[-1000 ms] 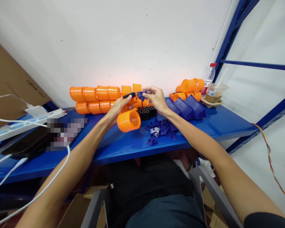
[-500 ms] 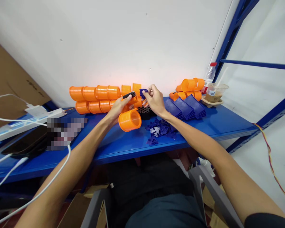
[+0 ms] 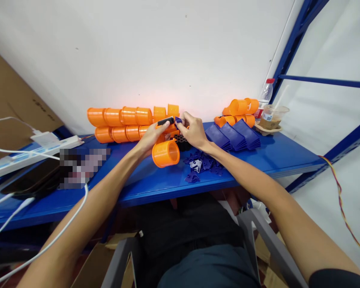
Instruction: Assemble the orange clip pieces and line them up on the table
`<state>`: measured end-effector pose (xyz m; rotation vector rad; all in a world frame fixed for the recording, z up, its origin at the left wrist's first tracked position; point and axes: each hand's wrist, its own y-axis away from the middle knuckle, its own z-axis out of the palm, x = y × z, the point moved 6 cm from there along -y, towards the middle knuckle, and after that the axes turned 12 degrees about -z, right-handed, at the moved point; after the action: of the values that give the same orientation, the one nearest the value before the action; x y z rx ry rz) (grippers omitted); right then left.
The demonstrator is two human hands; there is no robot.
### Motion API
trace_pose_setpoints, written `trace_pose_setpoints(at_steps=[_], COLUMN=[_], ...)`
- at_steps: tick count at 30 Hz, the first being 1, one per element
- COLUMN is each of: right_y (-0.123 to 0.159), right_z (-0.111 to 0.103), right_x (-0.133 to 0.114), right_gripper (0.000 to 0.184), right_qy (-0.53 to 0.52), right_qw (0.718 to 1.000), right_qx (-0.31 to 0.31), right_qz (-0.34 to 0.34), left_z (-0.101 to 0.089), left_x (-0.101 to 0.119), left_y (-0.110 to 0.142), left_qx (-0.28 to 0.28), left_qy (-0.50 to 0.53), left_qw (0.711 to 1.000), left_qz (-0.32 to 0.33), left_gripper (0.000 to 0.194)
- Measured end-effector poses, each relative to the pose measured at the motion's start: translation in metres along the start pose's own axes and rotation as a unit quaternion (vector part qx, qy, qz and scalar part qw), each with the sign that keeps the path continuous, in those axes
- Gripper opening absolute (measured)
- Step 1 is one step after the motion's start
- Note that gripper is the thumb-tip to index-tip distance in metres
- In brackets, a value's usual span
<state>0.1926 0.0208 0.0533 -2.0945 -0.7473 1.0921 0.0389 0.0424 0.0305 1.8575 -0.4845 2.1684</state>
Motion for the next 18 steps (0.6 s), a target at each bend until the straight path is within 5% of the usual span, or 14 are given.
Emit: trace_pose_setpoints(at_steps=[8,18], right_y=[0.002,0.002], right_z=[0.002,0.011], right_x=[-0.007,0.006], right_gripper=[0.030,0.026], right_qy=[0.078,-0.002], right_qw=[0.994,0.984], right_qx=[-0.044,-0.031], right_qz=[-0.058,-0.173], left_z=[-0.003,-0.007], left_x=[-0.005,-0.001], left_y=[-0.003,-0.004], left_qx=[0.008,0.028], left_qy=[-0.055,-0.026], left_qw=[0.998,0.999], left_qz=[0.009,0.018], left_gripper=[0.051,0.064])
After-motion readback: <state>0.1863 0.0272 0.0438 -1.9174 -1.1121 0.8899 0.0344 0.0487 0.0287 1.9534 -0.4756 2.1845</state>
